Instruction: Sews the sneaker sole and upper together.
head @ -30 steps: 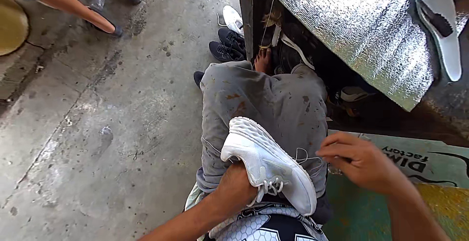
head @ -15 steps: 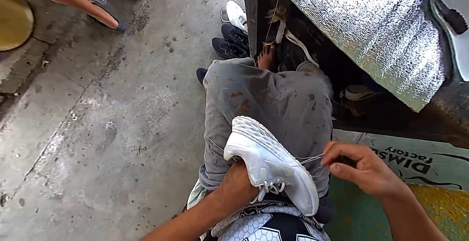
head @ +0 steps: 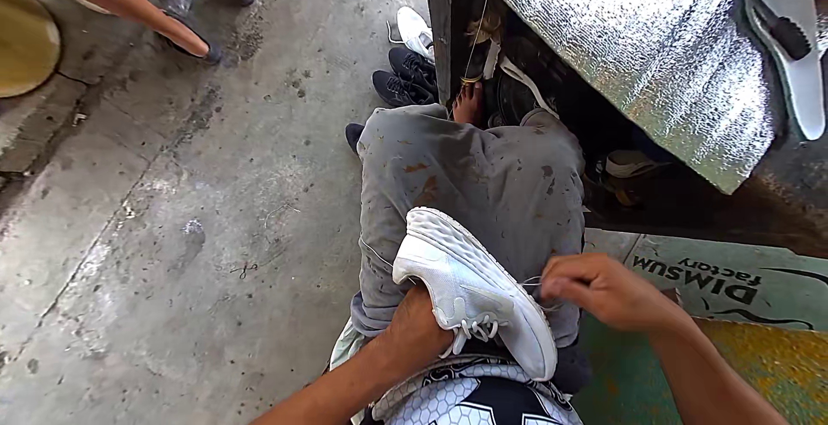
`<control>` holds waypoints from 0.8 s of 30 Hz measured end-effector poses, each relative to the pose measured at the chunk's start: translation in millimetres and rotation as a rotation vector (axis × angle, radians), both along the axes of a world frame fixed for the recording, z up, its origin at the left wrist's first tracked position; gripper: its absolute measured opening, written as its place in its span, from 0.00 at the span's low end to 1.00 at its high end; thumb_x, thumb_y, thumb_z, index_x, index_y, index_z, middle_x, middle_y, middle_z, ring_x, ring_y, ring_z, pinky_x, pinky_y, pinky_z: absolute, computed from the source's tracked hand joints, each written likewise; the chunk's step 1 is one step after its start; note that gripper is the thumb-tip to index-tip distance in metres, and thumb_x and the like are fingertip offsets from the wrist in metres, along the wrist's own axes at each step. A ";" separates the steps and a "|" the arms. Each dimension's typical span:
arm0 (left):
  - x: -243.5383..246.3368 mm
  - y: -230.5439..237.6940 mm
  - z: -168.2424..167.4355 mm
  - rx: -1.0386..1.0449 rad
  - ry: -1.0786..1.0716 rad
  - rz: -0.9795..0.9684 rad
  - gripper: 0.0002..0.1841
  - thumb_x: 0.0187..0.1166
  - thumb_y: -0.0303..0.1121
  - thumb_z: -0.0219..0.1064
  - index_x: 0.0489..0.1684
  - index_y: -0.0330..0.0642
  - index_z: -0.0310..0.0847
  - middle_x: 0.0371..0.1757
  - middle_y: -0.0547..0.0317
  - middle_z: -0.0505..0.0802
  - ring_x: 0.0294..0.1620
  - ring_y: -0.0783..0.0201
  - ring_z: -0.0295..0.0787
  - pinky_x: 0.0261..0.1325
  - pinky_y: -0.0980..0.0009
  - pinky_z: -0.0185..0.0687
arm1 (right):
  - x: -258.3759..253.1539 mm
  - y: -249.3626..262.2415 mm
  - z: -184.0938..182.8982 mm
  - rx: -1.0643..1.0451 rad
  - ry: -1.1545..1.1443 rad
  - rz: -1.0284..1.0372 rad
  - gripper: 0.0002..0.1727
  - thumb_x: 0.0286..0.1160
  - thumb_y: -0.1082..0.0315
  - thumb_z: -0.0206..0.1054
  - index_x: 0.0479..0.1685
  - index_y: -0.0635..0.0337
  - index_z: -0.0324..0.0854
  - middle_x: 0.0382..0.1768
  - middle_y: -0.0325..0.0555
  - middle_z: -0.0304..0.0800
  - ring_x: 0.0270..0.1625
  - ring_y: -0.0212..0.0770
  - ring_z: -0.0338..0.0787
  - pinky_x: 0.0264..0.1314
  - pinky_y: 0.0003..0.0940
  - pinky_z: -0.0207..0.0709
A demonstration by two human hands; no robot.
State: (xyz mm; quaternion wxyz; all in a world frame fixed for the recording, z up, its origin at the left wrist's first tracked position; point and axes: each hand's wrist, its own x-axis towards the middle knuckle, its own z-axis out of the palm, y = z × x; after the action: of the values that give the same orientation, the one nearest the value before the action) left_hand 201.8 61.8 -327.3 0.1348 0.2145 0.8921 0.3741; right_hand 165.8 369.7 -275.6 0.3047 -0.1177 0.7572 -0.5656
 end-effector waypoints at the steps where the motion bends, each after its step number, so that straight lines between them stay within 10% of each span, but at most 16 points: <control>1: -0.5 0.3 0.1 0.006 -0.010 0.005 0.14 0.61 0.34 0.72 0.39 0.33 0.88 0.40 0.41 0.95 0.48 0.45 0.95 0.53 0.47 0.87 | 0.2 2.7 -0.1 -0.173 -0.099 -0.218 0.17 0.87 0.53 0.60 0.38 0.50 0.91 0.30 0.28 0.87 0.27 0.18 0.81 0.30 0.15 0.76; 4: -2.7 2.9 2.9 0.017 -0.042 0.024 0.13 0.60 0.34 0.72 0.38 0.34 0.87 0.38 0.43 0.95 0.45 0.47 0.96 0.50 0.49 0.88 | -4.8 26.6 18.6 -0.501 -0.121 -0.633 0.15 0.85 0.44 0.59 0.45 0.37 0.90 0.24 0.23 0.83 0.20 0.19 0.77 0.23 0.15 0.74; 7: -9.0 8.4 4.2 0.018 -0.068 0.013 0.12 0.60 0.32 0.72 0.38 0.35 0.88 0.38 0.45 0.95 0.45 0.49 0.96 0.50 0.50 0.89 | -2.2 50.9 27.9 -0.258 0.236 -0.854 0.14 0.89 0.50 0.54 0.53 0.36 0.86 0.36 0.24 0.90 0.20 0.22 0.79 0.22 0.18 0.76; 10: -15.6 13.1 4.3 0.009 -0.064 -0.011 0.11 0.61 0.32 0.72 0.37 0.35 0.88 0.38 0.45 0.95 0.45 0.49 0.96 0.50 0.49 0.89 | 18.0 23.4 21.1 0.176 0.374 -0.524 0.28 0.80 0.35 0.62 0.75 0.33 0.76 0.63 0.22 0.85 0.28 0.15 0.78 0.29 0.15 0.75; 13: -24.5 12.6 8.5 -0.053 -0.082 -0.063 0.10 0.64 0.31 0.70 0.36 0.34 0.88 0.35 0.43 0.95 0.41 0.46 0.96 0.45 0.45 0.89 | 24.7 -34.9 4.9 0.385 0.361 -0.170 0.42 0.67 0.33 0.72 0.78 0.48 0.79 0.82 0.50 0.75 0.29 0.34 0.86 0.25 0.36 0.81; 16: -38.4 -24.0 8.1 -0.066 0.186 -0.212 0.06 0.72 0.28 0.62 0.31 0.41 0.86 0.36 0.47 0.92 0.32 0.47 0.93 0.25 0.49 0.86 | 24.2 -42.0 -10.4 0.507 0.330 -0.125 0.37 0.68 0.41 0.73 0.77 0.50 0.80 0.66 0.48 0.88 0.37 0.41 0.90 0.32 0.45 0.85; 19: -49.1 -96.7 12.4 -0.118 0.172 -0.191 0.13 0.79 0.26 0.53 0.33 0.41 0.85 0.48 0.47 0.94 0.44 0.49 0.94 0.36 0.51 0.90 | 31.2 -30.2 -14.0 0.596 0.405 -0.188 0.34 0.69 0.38 0.69 0.68 0.52 0.87 0.40 0.44 0.92 0.33 0.40 0.88 0.32 0.43 0.82; 24: -52.3 -145.7 -8.8 -0.110 0.032 -0.086 0.15 0.77 0.30 0.52 0.28 0.46 0.86 0.49 0.58 0.93 0.49 0.60 0.92 0.46 0.59 0.89 | 28.3 -21.4 -8.4 0.660 0.429 -0.199 0.34 0.71 0.30 0.65 0.53 0.53 0.91 0.32 0.42 0.91 0.28 0.39 0.85 0.30 0.41 0.80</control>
State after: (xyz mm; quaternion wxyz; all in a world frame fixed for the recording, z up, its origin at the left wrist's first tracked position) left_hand 149.5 -84.0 -336.1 0.1481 0.2509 0.9032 0.3151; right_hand 194.1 348.2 -283.9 0.1052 -0.0552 0.9522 -0.2813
